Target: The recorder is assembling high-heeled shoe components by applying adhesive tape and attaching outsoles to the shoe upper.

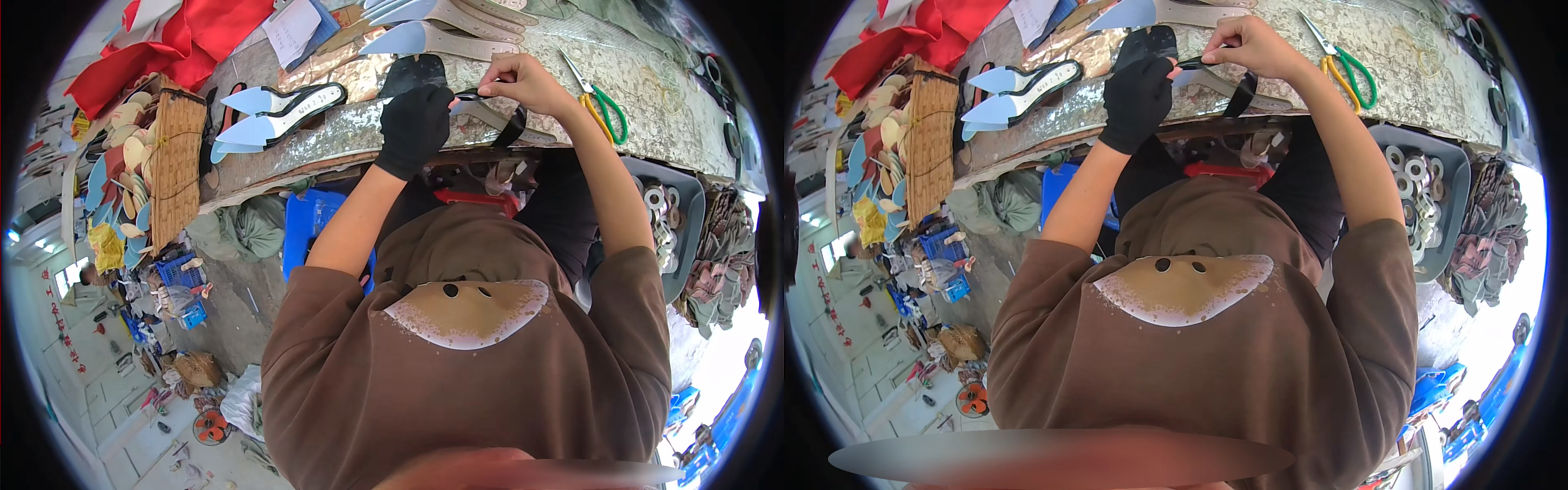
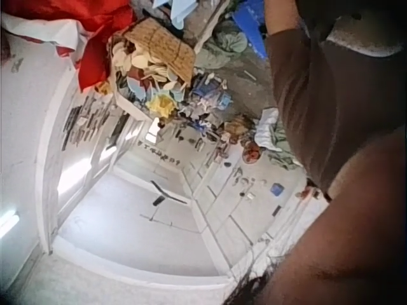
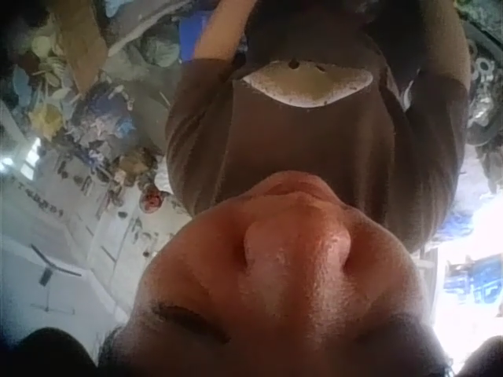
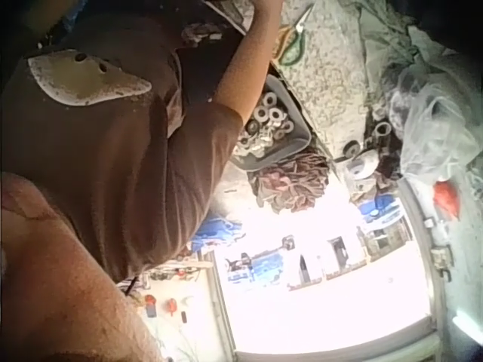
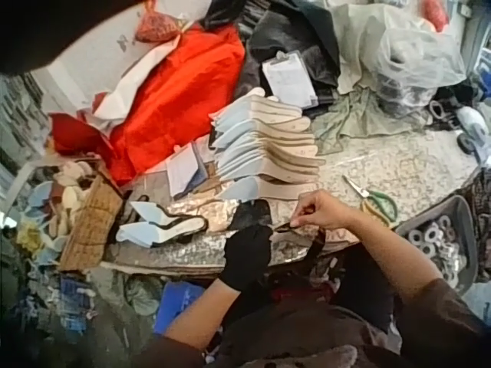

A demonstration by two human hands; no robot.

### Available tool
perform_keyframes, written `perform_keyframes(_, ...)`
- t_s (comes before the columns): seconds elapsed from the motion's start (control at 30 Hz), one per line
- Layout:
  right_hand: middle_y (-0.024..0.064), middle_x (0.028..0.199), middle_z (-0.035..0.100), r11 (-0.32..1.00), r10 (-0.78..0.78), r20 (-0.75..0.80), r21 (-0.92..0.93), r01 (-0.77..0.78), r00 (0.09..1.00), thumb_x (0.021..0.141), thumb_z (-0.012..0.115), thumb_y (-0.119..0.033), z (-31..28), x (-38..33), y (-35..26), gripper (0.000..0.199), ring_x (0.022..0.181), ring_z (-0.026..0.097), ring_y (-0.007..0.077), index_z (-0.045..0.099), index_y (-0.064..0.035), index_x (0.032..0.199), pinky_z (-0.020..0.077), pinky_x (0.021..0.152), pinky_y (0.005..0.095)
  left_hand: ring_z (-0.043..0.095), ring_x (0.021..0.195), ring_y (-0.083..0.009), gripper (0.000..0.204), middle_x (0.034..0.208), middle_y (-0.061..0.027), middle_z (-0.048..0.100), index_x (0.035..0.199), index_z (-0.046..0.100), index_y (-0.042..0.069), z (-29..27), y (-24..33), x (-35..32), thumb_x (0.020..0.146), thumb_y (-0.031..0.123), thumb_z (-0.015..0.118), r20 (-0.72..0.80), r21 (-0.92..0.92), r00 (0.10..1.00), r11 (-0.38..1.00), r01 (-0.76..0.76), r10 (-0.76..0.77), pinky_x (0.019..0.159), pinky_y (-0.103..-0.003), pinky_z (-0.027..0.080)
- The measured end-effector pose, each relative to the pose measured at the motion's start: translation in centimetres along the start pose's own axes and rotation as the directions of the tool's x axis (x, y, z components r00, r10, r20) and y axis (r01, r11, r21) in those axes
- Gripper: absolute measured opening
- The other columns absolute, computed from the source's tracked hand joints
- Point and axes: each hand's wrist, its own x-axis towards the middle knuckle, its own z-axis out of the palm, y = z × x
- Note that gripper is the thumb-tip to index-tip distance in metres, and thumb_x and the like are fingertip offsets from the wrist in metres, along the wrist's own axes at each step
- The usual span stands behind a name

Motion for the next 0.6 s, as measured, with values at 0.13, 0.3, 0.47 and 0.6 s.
perform_keyframes(0.13, -0.0047, 0.068, 0.053, 0.988, 0.069, 0.059, 0.136, -0.077, 0.996, 0.084, 0.076, -0.017, 0.7, -0.4, 1.4, 0.015, 0.062, 0.042, 0.0054, 0.072, -0.003, 0.085, 0.0344, 0.058, 0.0238, 0.062, 0.068, -0.0303, 0.006, 0.075, -0.009, 0.063, 0.087, 0.065, 0.011, -0.1, 0.2, -0.3, 0.082, 0.014, 0.066, 0.004, 0.029, 1.0, 0.999, 0.026, -0.026, 0.057, -0.04, 0.047)
perform_keyframes(0.3, 0.0004, 0.067, 0.061, 0.988, 0.154, 0.006, 0.013, -0.154, 0.988, 0.083, 0.077, -0.021, 0.4, -1.8, -0.3, 0.019, 0.062, 0.051, 0.007, 0.072, -0.003, 0.085, 0.0404, 0.058, 0.025, 0.06, 0.066, -0.0317, 0.01, 0.073, -0.0091, 0.06, 0.08, 0.063, 0.011, 0.2, 0.8, 1.4, 0.083, 0.02, 0.065, 0.106, 0.045, 0.991, 0.996, 0.079, -0.083, 0.056, -0.043, 0.046)
perform_keyframes(0.47, 0.0176, 0.08, 0.069, 0.757, 0.25, -0.266, -0.546, -0.359, 0.931, 0.081, 0.069, -0.023, 3.3, -1.2, -5.2, 0.018, 0.08, 0.068, 0.0361, 0.073, -0.0058, 0.085, 0.0545, 0.072, 0.0441, 0.061, 0.073, -0.0383, 0.012, 0.07, -0.0161, 0.059, 0.071, 0.063, 0.008, 0.0, -1.0, 4.5, 0.078, 0.018, 0.065, 0.242, 0.066, 0.967, 0.993, -0.098, 0.079, 0.064, -0.049, 0.046)
perform_keyframes(0.6, 0.0173, 0.082, 0.07, 0.697, 0.207, -0.264, -0.636, -0.331, 0.942, 0.073, 0.067, -0.013, 5.0, -0.9, -7.9, 0.013, 0.082, 0.07, 0.0345, 0.072, -0.0059, 0.082, 0.0558, 0.068, 0.0444, 0.063, 0.076, -0.0394, 0.012, 0.076, -0.0184, 0.064, 0.08, 0.066, 0.008, -0.7, -2.0, 6.4, 0.078, 0.019, 0.065, 0.462, 0.005, 0.879, 0.991, -0.135, 0.117, 0.064, -0.048, 0.048)
